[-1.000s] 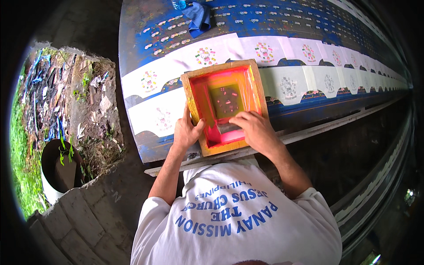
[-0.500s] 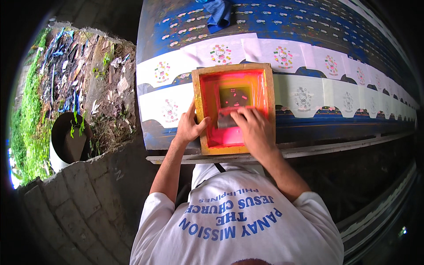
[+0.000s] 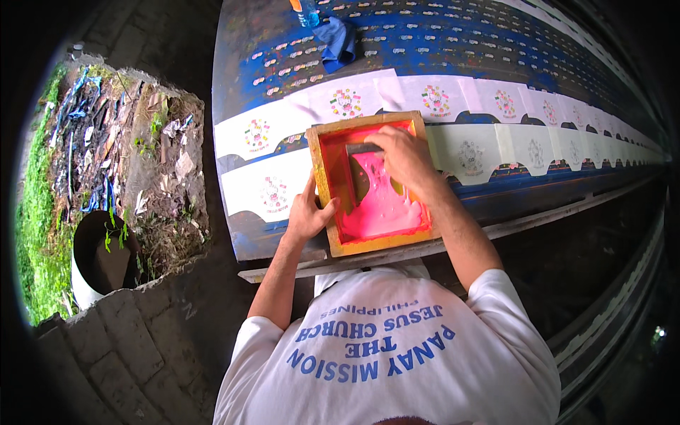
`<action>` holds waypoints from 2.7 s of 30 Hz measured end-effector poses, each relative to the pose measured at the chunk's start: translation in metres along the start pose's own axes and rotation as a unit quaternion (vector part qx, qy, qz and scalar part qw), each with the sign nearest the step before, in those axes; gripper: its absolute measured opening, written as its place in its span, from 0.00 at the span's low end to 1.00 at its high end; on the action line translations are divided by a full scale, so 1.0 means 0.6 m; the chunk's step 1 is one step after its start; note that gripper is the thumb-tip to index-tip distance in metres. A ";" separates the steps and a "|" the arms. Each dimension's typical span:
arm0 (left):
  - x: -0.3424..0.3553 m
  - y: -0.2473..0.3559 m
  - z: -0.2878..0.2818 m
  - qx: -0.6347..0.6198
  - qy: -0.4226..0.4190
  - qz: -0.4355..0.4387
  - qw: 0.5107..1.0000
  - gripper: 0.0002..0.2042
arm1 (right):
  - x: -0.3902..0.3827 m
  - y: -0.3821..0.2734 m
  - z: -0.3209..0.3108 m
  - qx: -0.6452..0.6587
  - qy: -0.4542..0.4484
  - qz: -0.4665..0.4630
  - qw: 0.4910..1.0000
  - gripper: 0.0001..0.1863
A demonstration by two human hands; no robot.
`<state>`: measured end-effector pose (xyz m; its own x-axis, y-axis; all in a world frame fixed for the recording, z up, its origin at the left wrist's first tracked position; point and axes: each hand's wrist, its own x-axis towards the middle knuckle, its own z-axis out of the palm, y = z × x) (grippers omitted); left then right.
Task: The person holds a wooden frame with a screen and repeatedly rubs a dark block over the screen to transfer pink ink onto a long strip of patterned fabric laid on a table. The person moves the frame along the fabric and continues the rubbing motion across multiple sections.
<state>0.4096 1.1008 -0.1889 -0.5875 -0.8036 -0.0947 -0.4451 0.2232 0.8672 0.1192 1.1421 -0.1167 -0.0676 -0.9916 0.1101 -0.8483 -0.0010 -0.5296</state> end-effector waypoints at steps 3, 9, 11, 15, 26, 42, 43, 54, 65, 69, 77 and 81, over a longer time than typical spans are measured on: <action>-0.013 -0.026 0.005 0.007 0.000 -0.015 1.000 0.51 | -0.025 -0.018 0.008 -0.008 0.000 -0.003 1.000 0.21; -0.013 0.000 0.000 0.024 -0.020 -0.028 0.999 0.52 | -0.197 -0.078 0.030 -0.014 0.006 0.010 1.000 0.26; -0.010 0.018 -0.007 0.034 -0.047 -0.063 0.996 0.52 | -0.226 -0.098 0.032 -0.024 0.010 0.025 0.999 0.26; -0.010 0.043 -0.024 0.048 -0.091 -0.096 0.990 0.52 | -0.231 -0.104 0.029 -0.020 0.023 0.032 0.999 0.27; 0.007 0.117 0.045 -0.006 -0.023 -0.073 0.997 0.51 | -0.262 -0.021 -0.019 -0.010 0.069 -0.016 0.997 0.24; 0.120 0.253 0.349 -0.047 -0.029 -0.101 0.993 0.52 | -0.361 0.261 -0.192 -0.025 0.060 -0.011 0.998 0.23; 0.119 0.250 0.349 -0.046 -0.024 -0.094 0.994 0.52 | -0.359 0.260 -0.194 -0.024 0.058 -0.011 0.998 0.24; 0.116 0.239 0.352 -0.046 -0.017 -0.087 0.995 0.51 | -0.362 0.260 -0.189 -0.046 0.044 -0.029 0.998 0.22; 0.119 0.266 0.332 0.010 -0.064 -0.107 0.992 0.53 | -0.166 0.318 -0.229 0.016 0.008 -0.020 1.000 0.21; 0.119 0.254 0.328 0.026 -0.064 -0.075 0.995 0.53 | -0.140 0.325 -0.201 0.014 0.026 -0.011 0.999 0.23; 0.112 0.272 0.327 0.009 -0.073 -0.114 0.991 0.54 | -0.312 0.264 -0.204 0.023 -0.001 0.018 1.000 0.25; 0.110 0.264 0.327 0.016 -0.064 -0.102 0.993 0.54 | -0.295 0.278 -0.227 0.057 -0.093 0.035 0.993 0.21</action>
<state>0.1675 1.1912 -0.1539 -0.5630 -0.7572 -0.3310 -0.5840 0.0811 0.8077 -0.0819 1.3353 -0.1098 -0.0165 -0.9965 -0.0820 -0.7796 0.0642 -0.6230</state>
